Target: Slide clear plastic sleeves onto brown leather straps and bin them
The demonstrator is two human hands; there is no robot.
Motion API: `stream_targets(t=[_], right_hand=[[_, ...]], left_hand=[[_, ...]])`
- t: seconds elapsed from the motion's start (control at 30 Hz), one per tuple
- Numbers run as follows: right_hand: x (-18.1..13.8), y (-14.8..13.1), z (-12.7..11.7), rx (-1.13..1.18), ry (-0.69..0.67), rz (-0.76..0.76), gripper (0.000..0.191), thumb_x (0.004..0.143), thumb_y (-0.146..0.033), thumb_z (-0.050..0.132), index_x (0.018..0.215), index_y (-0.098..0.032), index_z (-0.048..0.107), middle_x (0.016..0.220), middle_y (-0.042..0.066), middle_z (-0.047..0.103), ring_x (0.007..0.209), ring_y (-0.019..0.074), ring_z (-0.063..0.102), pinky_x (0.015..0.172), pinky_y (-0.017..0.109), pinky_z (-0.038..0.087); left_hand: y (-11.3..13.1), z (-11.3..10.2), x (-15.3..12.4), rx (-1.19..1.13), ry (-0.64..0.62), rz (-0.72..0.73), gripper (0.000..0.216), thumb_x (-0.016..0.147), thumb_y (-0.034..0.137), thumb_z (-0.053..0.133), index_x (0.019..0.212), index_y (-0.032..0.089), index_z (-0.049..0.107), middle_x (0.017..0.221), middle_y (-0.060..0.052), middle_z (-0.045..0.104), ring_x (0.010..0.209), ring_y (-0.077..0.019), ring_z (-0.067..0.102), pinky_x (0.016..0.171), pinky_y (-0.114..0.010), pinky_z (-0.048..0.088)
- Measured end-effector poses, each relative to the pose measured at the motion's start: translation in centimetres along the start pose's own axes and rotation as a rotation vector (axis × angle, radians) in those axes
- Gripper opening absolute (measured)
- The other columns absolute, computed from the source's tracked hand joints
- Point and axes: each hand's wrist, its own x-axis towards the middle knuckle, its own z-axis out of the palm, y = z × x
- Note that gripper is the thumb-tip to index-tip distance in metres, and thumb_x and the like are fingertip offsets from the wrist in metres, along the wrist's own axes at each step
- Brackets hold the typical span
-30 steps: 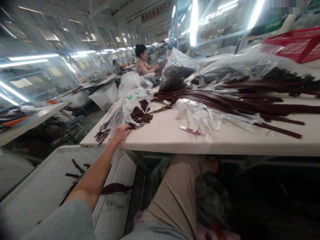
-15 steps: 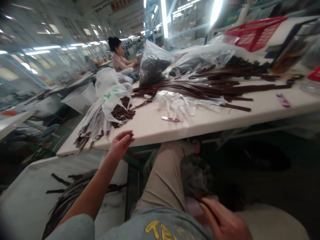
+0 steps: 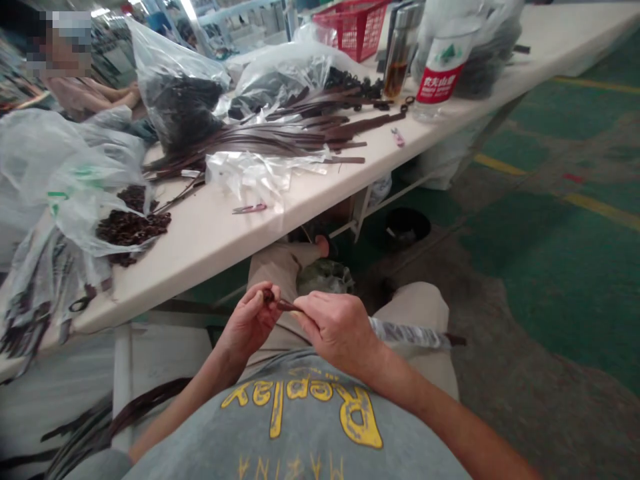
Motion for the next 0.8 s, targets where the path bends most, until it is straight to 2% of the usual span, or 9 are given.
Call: stream_targets(t=[0.23,0.4,0.53,0.67,0.8], right_hand=[[-0.3,-0.1,0.8,0.081,0.003,0.059,0.024,0.098,-0.028,0.047,0.089,-0.018,0.068,0.075,0.002,0.068,0.067,0.0123,0.061,0.062,0.025,0.041],[-0.6,-0.1,0.9,0.181,0.022,0.099,0.018,0.097,-0.025,0.051,0.095,-0.018,0.067,0.083,0.002,0.071,0.073,0.0115,0.064,0.067,0.023,0.045],[-0.6,-0.1,1.0,0.181,0.041,0.091,0.020,0.096,-0.025,0.051,0.092,-0.017,0.068,0.080,0.003,0.071,0.069,0.0115,0.064,0.062,0.022,0.044],[-0.8,0.2,1.3,0.198,0.026,0.106,0.020,0.096,-0.025,0.050,0.092,-0.016,0.068,0.080,0.003,0.070,0.069,0.0114,0.064,0.064,0.022,0.045],[-1.2,0.4,1.7,0.185,0.013,0.124,0.020,0.097,-0.024,0.050,0.093,-0.016,0.067,0.082,0.003,0.071,0.073,0.0123,0.065,0.066,0.023,0.044]], left_hand=[[-0.6,1.1,-0.8,0.094,-0.054,0.040,0.030,0.062,0.031,0.087,0.089,0.022,0.077,0.083,-0.003,0.072,0.078,-0.0126,0.066,0.079,-0.024,0.054],[-0.6,0.8,-0.9,0.175,-0.080,0.088,0.028,0.060,0.027,0.088,0.086,0.023,0.077,0.087,-0.002,0.074,0.081,-0.0137,0.066,0.082,-0.025,0.052],[-0.9,0.4,-0.8,0.299,-0.154,0.117,0.025,0.064,0.019,0.085,0.088,0.022,0.077,0.090,-0.003,0.074,0.083,-0.0154,0.067,0.082,-0.027,0.052],[-1.4,0.4,-0.8,0.272,-0.105,0.051,0.032,0.061,0.022,0.086,0.092,0.022,0.077,0.089,-0.003,0.074,0.084,-0.0159,0.066,0.082,-0.027,0.050],[-2.0,0.6,-0.8,0.227,-0.062,0.037,0.024,0.061,0.020,0.085,0.084,0.022,0.078,0.090,-0.002,0.072,0.088,-0.0153,0.063,0.083,-0.025,0.049]])
